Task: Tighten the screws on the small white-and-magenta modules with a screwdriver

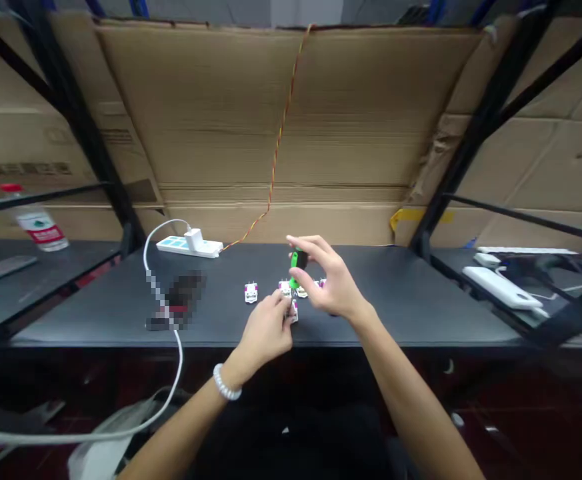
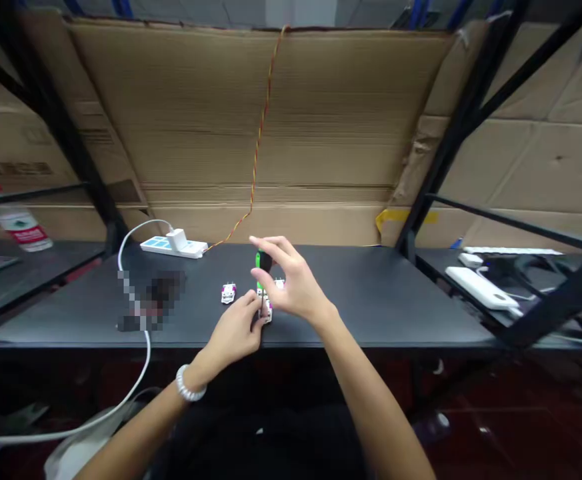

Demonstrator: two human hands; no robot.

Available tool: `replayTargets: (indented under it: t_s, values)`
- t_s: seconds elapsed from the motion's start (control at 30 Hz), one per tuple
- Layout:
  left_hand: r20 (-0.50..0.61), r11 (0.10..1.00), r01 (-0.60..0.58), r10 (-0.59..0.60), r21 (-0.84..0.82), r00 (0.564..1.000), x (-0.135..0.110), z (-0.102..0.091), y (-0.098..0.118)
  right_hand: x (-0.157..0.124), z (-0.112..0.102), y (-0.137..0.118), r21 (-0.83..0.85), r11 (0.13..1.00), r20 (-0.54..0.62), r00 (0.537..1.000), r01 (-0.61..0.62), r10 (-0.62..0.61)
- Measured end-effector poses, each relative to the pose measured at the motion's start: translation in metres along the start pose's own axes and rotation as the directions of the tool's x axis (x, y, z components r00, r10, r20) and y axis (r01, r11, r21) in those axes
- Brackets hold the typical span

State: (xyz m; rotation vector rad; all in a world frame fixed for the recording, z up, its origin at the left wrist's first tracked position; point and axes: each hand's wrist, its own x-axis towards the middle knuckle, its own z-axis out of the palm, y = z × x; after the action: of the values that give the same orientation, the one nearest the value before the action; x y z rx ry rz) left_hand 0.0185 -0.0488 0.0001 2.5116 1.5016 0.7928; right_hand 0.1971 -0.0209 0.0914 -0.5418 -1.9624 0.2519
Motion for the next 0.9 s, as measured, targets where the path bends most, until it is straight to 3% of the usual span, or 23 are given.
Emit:
replayTargets:
  t_s: [0.13, 0.3, 0.5, 0.67, 0.8, 0.9]
  values:
    - [-0.005, 1.0, 0.011, -0.011, 0.021, 1.0, -0.002, 0.002, 0.002, -0.002, -0.003, 0.002, 0.102, 0.995, 0.056, 0.998, -0.021, 0.015]
    - [-0.019, 0.998, 0.028, -0.027, 0.048, 0.999, -0.003, 0.005, 0.003, -0.003, -0.001, 0.003, -0.066, 0.997, -0.063, 0.997, 0.05, -0.054]
    - [-0.014, 0.999, 0.028, -0.028, 0.038, 1.0, -0.003, 0.004, 0.005, -0.007, 0.002, 0.005, 0.186, 0.982, 0.05, 0.998, -0.039, 0.031]
    - [-0.026, 0.998, 0.045, -0.044, 0.05, 0.999, -0.003, 0.005, 0.005, -0.002, 0.0, 0.005, -0.017, 0.999, -0.021, 0.999, 0.042, -0.043]
    - [-0.043, 0.998, 0.043, -0.041, 0.043, 0.998, -0.003, 0.007, 0.004, 0.001, -0.001, 0.0, 0.084, 0.995, 0.126, 0.99, 0.057, -0.067]
    - [-0.047, 0.998, 0.041, -0.039, 0.043, 0.998, -0.003, 0.008, 0.003, 0.003, -0.001, -0.003, 0.057, 0.996, 0.099, 0.993, 0.064, -0.069]
